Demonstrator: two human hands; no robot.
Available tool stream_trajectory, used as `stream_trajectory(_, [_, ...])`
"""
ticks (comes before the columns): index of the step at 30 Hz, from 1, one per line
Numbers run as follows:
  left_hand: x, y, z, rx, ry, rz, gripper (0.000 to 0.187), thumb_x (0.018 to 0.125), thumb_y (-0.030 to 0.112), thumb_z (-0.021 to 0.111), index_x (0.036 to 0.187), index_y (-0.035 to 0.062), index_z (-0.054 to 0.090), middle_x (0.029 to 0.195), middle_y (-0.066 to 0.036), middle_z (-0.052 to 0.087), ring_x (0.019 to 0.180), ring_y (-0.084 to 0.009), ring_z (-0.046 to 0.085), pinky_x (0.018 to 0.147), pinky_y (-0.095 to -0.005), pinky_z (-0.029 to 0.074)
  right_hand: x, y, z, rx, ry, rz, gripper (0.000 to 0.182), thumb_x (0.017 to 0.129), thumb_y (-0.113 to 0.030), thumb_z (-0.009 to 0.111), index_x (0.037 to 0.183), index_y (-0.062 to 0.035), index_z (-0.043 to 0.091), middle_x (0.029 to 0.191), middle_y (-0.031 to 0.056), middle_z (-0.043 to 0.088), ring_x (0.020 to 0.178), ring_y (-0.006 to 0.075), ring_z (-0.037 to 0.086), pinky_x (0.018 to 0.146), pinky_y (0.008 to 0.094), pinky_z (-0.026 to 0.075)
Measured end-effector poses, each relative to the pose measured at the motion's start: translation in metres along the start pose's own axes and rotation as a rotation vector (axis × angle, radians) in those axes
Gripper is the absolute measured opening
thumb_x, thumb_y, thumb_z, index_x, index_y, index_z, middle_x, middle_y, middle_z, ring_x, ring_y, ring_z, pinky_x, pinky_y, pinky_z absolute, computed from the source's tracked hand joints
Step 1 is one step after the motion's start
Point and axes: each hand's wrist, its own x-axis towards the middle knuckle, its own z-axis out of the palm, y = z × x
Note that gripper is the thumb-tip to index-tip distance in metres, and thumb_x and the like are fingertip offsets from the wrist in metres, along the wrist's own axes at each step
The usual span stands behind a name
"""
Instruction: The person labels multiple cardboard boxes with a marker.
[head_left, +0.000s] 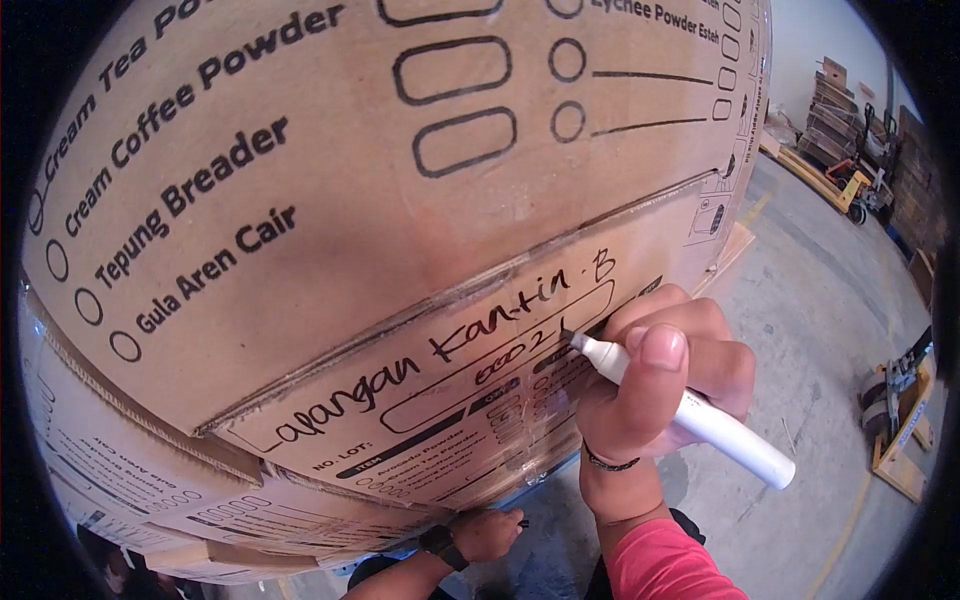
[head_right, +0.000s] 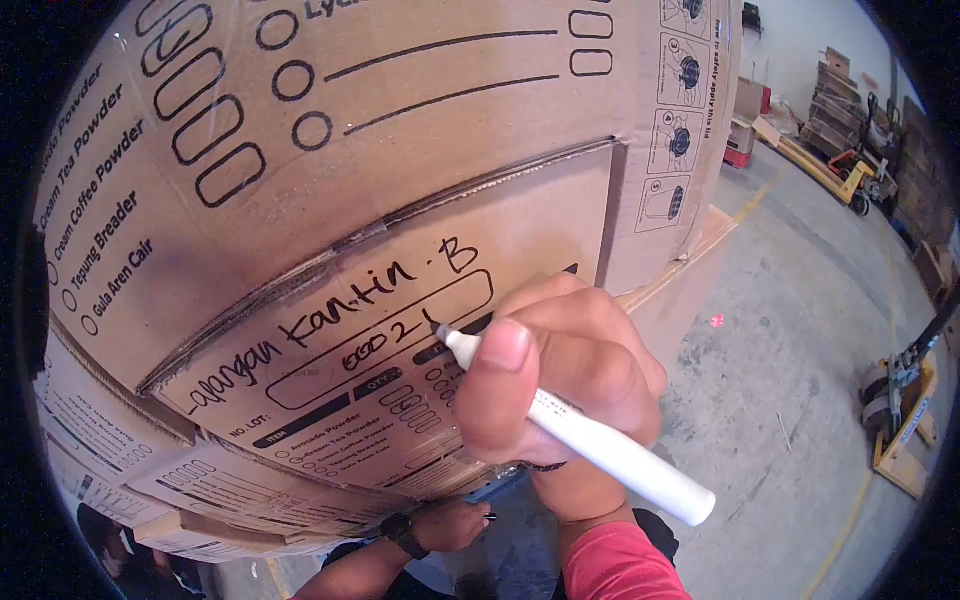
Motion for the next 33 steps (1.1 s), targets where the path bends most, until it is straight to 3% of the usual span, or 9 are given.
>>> stream_trajectory(12, [-0.003, 0.016, -0.017, 0.026, -0.033, -0.026, 0.022, 0.107, 0.024, 0.052, 0.106, 0.0016, 0.052, 0.085, -0.028, 0.066, 0.087, -0.0497, 0.067, 0.077, -0.0586, 0.051, 0.001, 0.003, 0.001, -0.018, 0.005, -0.023, 0.013, 0.099, -0.005, 0.063, 0.096, -0.0043, 0.051, 0.073, 0.0102, 0.062, 0.053, 0.0180, 0.060, 0.048, 0.0339, 0.054])
stream_trajectory(15, [0.000, 0.002, -0.003, 0.063, -0.024, -0.022, 0.022, 0.106, 0.024, 0.052, 0.105, 0.0014, 0.052, 0.083, -0.027, 0.066, 0.086, -0.0494, 0.067, 0.076, -0.0580, 0.051, 0.001, 0.004, 0.006, 0.283, 0.190, 0.075, 0.016, 0.102, -0.013, 0.057, 0.093, -0.0045, 0.047, 0.076, 0.0117, 0.055, 0.050, 0.0155, 0.051, 0.045, 0.0297, 0.043])
stream_trajectory(24, [-0.001, 0.004, 0.000, 0.076, -0.005, -0.032, 0.026, 0.106, 0.025, 0.053, 0.105, -0.0002, 0.052, 0.079, -0.027, 0.067, 0.082, -0.0497, 0.068, 0.076, -0.0588, 0.051, 0.002, 0.007, 0.006, 0.489, 0.269, 0.096, 0.018, 0.100, -0.014, 0.058, 0.089, -0.0057, 0.047, 0.072, 0.0099, 0.053, 0.049, 0.0149, 0.046, 0.042, 0.0290, 0.038])
stream_trajectory(25, [-0.001, 0.005, 0.001, 0.089, 0.012, -0.041, 0.026, 0.107, 0.026, 0.052, 0.105, -0.0004, 0.052, 0.078, -0.026, 0.067, 0.080, -0.0501, 0.067, 0.075, -0.0593, 0.052, 0.004, 0.005, 0.008, 0.488, 0.266, 0.092, 0.018, 0.100, -0.014, 0.058, 0.089, -0.0057, 0.047, 0.072, 0.0099, 0.053, 0.049, 0.0149, 0.046, 0.042, 0.0290, 0.038])
stream_trajectory(27, [-0.004, 0.014, -0.007, 0.084, 0.014, -0.044, 0.028, 0.107, 0.026, 0.052, 0.105, -0.0012, 0.052, 0.077, -0.027, 0.068, 0.079, -0.0501, 0.068, 0.075, -0.0595, 0.052, 0.007, 0.001, 0.015, 0.332, 0.286, 0.113, 0.027, 0.102, -0.023, 0.051, 0.083, -0.0095, 0.039, 0.063, 0.0048, 0.041, 0.046, 0.0131, 0.034, 0.042, 0.0287, 0.029])
stream_trajectory(33, [-0.007, 0.030, -0.013, 0.136, 0.042, -0.097, 0.035, 0.107, 0.029, 0.052, 0.105, -0.0053, 0.050, 0.080, -0.030, 0.069, 0.081, -0.0496, 0.070, 0.076, -0.0585, 0.054, 0.010, 0.001, 0.018, 0.257, 0.279, 0.120, 0.028, 0.102, -0.025, 0.051, 0.081, -0.0092, 0.040, 0.063, 0.0045, 0.042, 0.047, 0.0140, 0.036, 0.044, 0.0298, 0.030])
